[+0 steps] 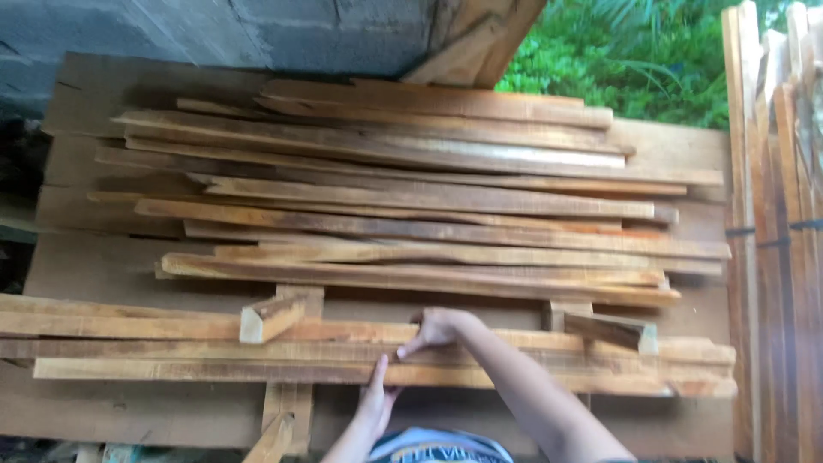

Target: The person arranges a stack of wooden planks on a workbench and secures them with a black strap. They align the planks by hand, then wrap the strap around the bundle and tie it to hold the wood together.

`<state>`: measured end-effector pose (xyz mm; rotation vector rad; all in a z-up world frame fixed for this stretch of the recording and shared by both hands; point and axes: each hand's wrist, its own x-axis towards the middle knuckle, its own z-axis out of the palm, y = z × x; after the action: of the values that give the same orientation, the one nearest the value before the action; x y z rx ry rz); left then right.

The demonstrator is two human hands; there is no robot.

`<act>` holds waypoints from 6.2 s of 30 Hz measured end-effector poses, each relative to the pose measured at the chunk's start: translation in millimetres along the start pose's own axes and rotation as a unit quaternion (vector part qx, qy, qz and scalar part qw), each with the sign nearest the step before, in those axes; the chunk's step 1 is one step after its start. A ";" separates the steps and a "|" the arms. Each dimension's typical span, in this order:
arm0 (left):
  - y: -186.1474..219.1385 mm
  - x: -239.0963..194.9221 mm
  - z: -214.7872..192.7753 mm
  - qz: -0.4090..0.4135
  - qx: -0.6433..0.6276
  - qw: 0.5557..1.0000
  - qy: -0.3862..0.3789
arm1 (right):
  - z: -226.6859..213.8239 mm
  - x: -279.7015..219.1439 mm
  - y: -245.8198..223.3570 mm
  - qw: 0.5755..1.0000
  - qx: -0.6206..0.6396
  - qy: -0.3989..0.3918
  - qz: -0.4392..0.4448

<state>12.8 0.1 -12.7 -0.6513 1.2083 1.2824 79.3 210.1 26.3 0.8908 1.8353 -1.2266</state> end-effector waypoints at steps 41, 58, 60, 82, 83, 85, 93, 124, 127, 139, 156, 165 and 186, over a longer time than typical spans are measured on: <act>-24.2 -37.0 -237.0 0.358 0.250 0.826 0.358 | 107.5 -37.8 -6.8 0.788 -0.221 0.465 -0.337; 202.4 -1.6 -149.6 0.177 -0.156 0.968 0.085 | 118.6 141.9 -280.9 0.917 -0.169 0.305 -0.195; 211.5 -18.5 -145.1 0.157 -0.153 0.974 0.056 | 113.4 159.1 -288.0 0.921 -0.183 0.299 -0.171; 249.8 -26.1 -144.0 0.104 -0.213 0.968 0.081 | 63.4 174.8 -336.0 1.000 -0.001 -0.017 0.006; 255.2 -29.0 -142.8 0.102 -0.206 0.970 0.080 | 63.3 172.4 -339.5 1.000 0.006 -0.015 0.008; 264.1 -35.2 -138.8 0.116 -0.205 0.967 0.095 | 62.3 166.6 -346.3 0.999 -0.027 -0.031 0.028; 264.2 -22.0 -149.7 0.142 -0.314 0.935 0.082 | 52.9 156.8 -371.0 0.997 0.044 -0.030 0.058; 259.5 -36.3 -134.2 0.182 -0.347 0.913 0.111 | 60.6 160.2 -354.3 0.997 -0.030 -0.013 0.064; 257.4 -38.9 -132.5 0.166 -0.272 0.942 0.104 | 51.8 137.1 -371.1 0.995 -0.003 -0.019 0.103; 210.1 -5.0 -117.4 0.112 -0.225 0.946 0.205 | 54.8 155.1 -354.4 0.992 0.056 -0.031 0.111; 217.3 -5.4 -110.7 0.141 -0.228 0.941 0.206 | 63.6 172.7 -340.4 0.996 0.020 0.011 0.081; 225.1 -28.4 -144.8 0.066 -0.052 0.990 0.110 | 130.6 105.3 -269.6 0.832 -0.150 0.388 -0.367; 106.7 -97.4 36.0 0.231 0.862 0.411 -0.186 | 136.3 -65.0 75.6 0.805 -0.337 0.486 0.036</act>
<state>-62.5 22.7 113.8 1.5217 1.5884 -0.0802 202.3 95.0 13.9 1.2322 2.7003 0.1154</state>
